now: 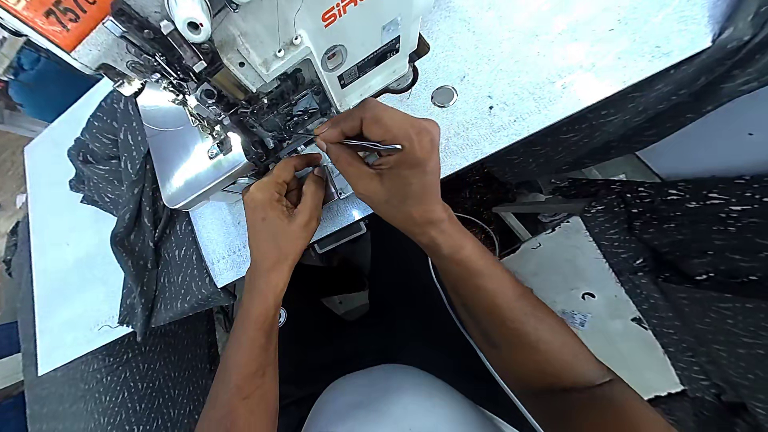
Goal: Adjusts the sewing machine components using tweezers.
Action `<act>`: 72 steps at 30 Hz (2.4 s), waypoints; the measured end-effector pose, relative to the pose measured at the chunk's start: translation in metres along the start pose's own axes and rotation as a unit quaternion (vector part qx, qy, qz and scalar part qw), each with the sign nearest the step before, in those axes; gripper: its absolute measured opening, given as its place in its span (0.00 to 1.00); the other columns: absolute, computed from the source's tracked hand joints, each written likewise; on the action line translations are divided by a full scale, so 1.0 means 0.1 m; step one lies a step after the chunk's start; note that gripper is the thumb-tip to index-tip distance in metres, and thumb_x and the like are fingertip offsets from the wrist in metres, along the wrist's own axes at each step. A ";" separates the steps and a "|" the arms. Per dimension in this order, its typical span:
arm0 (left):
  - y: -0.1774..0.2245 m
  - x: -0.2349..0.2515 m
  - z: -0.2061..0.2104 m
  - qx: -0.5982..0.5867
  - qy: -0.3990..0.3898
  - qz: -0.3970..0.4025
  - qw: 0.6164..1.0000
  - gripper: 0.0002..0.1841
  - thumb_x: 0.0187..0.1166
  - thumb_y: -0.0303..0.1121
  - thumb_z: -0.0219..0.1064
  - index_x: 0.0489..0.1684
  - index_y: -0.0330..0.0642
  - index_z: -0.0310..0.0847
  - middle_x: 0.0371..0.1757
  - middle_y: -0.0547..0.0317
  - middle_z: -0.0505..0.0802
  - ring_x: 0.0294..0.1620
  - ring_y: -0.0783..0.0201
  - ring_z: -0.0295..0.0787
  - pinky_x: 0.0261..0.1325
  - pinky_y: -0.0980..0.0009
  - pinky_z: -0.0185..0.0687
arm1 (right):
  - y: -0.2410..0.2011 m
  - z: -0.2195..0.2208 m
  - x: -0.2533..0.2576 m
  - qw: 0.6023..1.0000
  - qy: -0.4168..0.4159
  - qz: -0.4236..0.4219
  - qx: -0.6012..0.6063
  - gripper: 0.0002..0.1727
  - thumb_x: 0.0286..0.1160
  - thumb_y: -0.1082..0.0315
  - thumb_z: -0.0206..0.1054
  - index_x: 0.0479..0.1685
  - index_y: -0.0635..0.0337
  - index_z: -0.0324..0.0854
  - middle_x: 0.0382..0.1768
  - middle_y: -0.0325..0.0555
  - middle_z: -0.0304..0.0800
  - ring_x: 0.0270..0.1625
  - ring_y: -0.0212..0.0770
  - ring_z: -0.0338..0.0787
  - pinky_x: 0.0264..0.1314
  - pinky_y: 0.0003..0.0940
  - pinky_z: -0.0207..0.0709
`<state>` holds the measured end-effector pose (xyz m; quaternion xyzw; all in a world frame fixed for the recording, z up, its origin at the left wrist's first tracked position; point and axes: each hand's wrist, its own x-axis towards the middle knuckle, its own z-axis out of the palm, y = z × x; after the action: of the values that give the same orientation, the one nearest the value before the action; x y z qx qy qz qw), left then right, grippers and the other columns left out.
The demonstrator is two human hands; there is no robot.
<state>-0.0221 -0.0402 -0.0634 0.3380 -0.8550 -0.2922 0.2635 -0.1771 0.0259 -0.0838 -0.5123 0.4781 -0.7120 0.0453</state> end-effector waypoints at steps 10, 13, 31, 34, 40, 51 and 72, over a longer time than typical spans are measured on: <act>-0.04 -0.01 0.04 -0.024 0.012 0.009 1.000 0.11 0.84 0.34 0.65 0.54 0.42 0.91 0.16 0.73 0.77 0.11 0.79 0.61 0.14 0.82 0.56 | 0.01 0.05 -0.04 0.997 -0.001 -0.017 -0.072 0.02 0.70 0.82 0.73 0.36 0.68 0.89 0.39 0.53 0.96 0.41 0.36 0.95 0.43 0.26 0.89; -0.05 -0.02 0.05 -0.024 0.016 0.010 1.000 0.11 0.84 0.34 0.65 0.55 0.42 0.91 0.16 0.73 0.77 0.11 0.79 0.60 0.14 0.82 0.55 | 0.01 0.05 -0.04 0.997 -0.002 -0.018 -0.072 0.02 0.69 0.82 0.73 0.36 0.68 0.89 0.38 0.53 0.96 0.40 0.36 0.95 0.43 0.27 0.89; -0.06 -0.03 0.06 -0.031 0.019 0.009 0.999 0.11 0.83 0.31 0.65 0.55 0.41 0.91 0.16 0.73 0.77 0.12 0.80 0.60 0.15 0.83 0.55 | 0.02 0.06 -0.04 0.996 -0.005 -0.026 -0.085 0.03 0.69 0.82 0.73 0.35 0.68 0.90 0.38 0.52 0.96 0.41 0.37 0.95 0.43 0.28 0.89; -0.06 -0.03 0.06 -0.031 0.018 0.005 0.999 0.11 0.83 0.32 0.65 0.55 0.41 0.91 0.16 0.73 0.78 0.12 0.80 0.61 0.15 0.83 0.56 | 0.03 0.06 -0.04 0.996 -0.006 -0.030 -0.085 0.03 0.69 0.82 0.73 0.36 0.68 0.90 0.38 0.53 0.96 0.41 0.37 0.95 0.43 0.28 0.88; -0.06 -0.03 0.06 -0.035 0.022 0.004 0.999 0.11 0.83 0.31 0.65 0.54 0.41 0.91 0.17 0.73 0.79 0.12 0.80 0.62 0.15 0.83 0.57 | 0.03 0.06 -0.04 0.996 -0.012 -0.032 -0.083 0.03 0.69 0.82 0.73 0.36 0.68 0.90 0.38 0.52 0.96 0.41 0.37 0.95 0.44 0.28 0.88; -0.06 -0.03 0.06 -0.038 0.020 0.004 0.999 0.11 0.84 0.32 0.65 0.55 0.41 0.91 0.16 0.73 0.78 0.11 0.80 0.62 0.14 0.82 0.56 | 0.03 0.05 -0.04 0.997 -0.015 -0.029 -0.074 0.03 0.69 0.82 0.73 0.36 0.68 0.90 0.38 0.52 0.96 0.41 0.37 0.95 0.44 0.28 0.89; -0.13 -0.03 0.03 -0.118 0.000 0.026 0.993 0.07 0.85 0.28 0.66 0.47 0.38 0.90 0.28 0.68 0.91 0.21 0.80 0.79 0.23 0.85 0.75 | 0.00 0.04 -0.10 0.993 -0.011 -0.076 -0.090 0.02 0.69 0.83 0.73 0.36 0.70 0.88 0.40 0.57 0.96 0.47 0.43 0.98 0.50 0.32 0.92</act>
<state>-0.0169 -0.0446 -0.0748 0.2818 -0.8232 -0.3841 0.3090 -0.1689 0.0289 -0.0903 -0.5567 0.4996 -0.6618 -0.0500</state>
